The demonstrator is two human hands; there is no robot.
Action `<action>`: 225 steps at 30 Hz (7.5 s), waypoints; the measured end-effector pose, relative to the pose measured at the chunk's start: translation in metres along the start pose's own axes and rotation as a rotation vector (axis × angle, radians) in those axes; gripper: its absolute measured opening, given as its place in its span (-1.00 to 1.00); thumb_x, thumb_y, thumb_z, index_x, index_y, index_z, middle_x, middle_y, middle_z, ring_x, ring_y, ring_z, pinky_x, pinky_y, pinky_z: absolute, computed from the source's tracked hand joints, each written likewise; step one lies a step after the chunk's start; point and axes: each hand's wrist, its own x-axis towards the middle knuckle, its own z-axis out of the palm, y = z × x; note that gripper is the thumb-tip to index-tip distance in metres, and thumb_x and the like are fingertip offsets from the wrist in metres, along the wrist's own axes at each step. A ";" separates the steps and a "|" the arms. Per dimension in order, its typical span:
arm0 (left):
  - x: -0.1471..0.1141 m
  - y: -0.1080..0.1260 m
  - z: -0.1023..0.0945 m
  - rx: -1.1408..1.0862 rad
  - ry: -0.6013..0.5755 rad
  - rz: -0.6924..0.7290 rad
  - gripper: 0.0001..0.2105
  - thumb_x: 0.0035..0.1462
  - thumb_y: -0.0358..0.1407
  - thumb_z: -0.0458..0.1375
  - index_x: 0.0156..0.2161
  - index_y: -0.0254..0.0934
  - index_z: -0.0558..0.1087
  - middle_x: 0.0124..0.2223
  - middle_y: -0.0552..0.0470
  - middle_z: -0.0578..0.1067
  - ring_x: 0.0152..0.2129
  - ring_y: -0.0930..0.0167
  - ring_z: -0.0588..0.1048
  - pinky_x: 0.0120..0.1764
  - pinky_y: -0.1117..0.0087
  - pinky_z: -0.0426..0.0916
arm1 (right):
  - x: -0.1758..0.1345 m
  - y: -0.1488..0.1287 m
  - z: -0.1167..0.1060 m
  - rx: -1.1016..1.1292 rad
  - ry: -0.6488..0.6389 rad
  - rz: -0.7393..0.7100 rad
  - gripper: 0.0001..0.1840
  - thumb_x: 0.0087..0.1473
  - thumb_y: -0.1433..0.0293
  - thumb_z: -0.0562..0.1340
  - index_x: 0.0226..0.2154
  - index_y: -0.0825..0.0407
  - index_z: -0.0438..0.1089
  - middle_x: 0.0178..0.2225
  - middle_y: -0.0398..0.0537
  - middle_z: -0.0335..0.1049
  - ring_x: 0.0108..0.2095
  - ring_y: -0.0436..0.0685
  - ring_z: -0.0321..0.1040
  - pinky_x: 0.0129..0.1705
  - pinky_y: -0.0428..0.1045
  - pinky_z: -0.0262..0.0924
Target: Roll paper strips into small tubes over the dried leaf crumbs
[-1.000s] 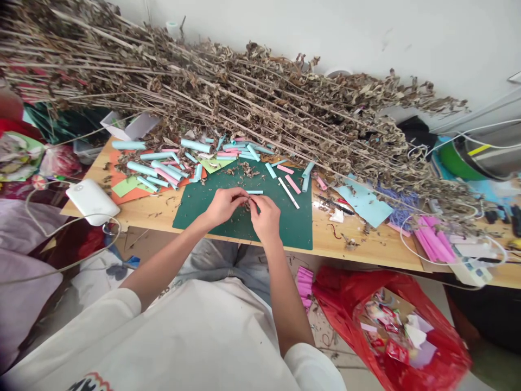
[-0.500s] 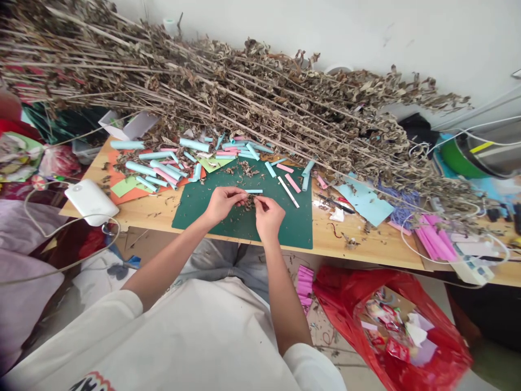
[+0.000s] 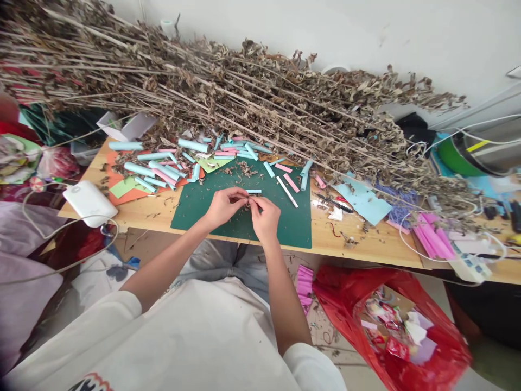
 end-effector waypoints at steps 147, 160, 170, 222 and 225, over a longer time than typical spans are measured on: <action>0.028 0.008 -0.034 0.737 -0.031 0.206 -0.73 0.26 -0.33 0.06 0.03 -0.28 0.41 -0.07 -0.13 0.49 -0.17 0.28 0.48 -0.14 0.33 0.35 | 0.018 -0.001 -0.003 -0.441 -0.017 0.166 -0.75 0.13 0.29 0.19 -0.31 0.03 0.57 -0.37 0.06 0.50 -0.37 0.18 0.40 -0.20 0.05 0.27; 0.104 -0.029 -0.041 0.797 -0.079 0.076 -0.54 -0.02 -0.43 0.28 0.04 -0.43 0.44 -0.06 -0.24 0.46 -0.13 0.17 0.47 -0.02 0.20 0.36 | 0.130 0.011 0.041 -0.592 -0.412 0.034 -0.48 0.03 0.35 0.33 0.08 0.01 0.38 0.01 0.26 0.35 -0.08 0.37 0.43 -0.02 0.18 0.29; 0.112 -0.031 -0.037 0.519 -0.058 0.093 -0.69 -0.07 -0.56 0.16 -0.17 -0.36 0.56 -0.28 -0.08 0.57 -0.36 0.32 0.49 -0.16 0.33 0.37 | 0.135 0.029 0.046 -0.350 -0.347 -0.103 -0.65 -0.02 0.54 0.24 -0.14 0.07 0.55 -0.18 0.07 0.56 -0.12 0.24 0.45 0.03 0.09 0.27; 0.018 0.027 0.012 -1.423 0.315 -0.718 -0.81 0.25 -0.29 0.07 -0.29 -0.34 0.49 -0.40 -0.02 0.54 -0.43 0.42 0.53 -0.25 0.39 0.44 | 0.006 -0.032 0.014 0.067 -0.073 -0.133 -0.60 0.01 0.45 0.34 -0.05 -0.05 0.47 -0.07 0.01 0.50 -0.09 0.16 0.46 0.01 0.07 0.39; 0.015 0.027 0.014 -1.433 0.311 -0.701 -0.80 0.27 -0.31 0.04 -0.23 -0.35 0.49 -0.28 -0.06 0.57 -0.38 0.42 0.55 -0.25 0.40 0.44 | 0.002 -0.031 0.015 0.080 -0.089 -0.102 -0.66 0.03 0.45 0.31 -0.08 -0.05 0.49 -0.14 -0.04 0.54 -0.15 0.14 0.48 -0.04 0.06 0.40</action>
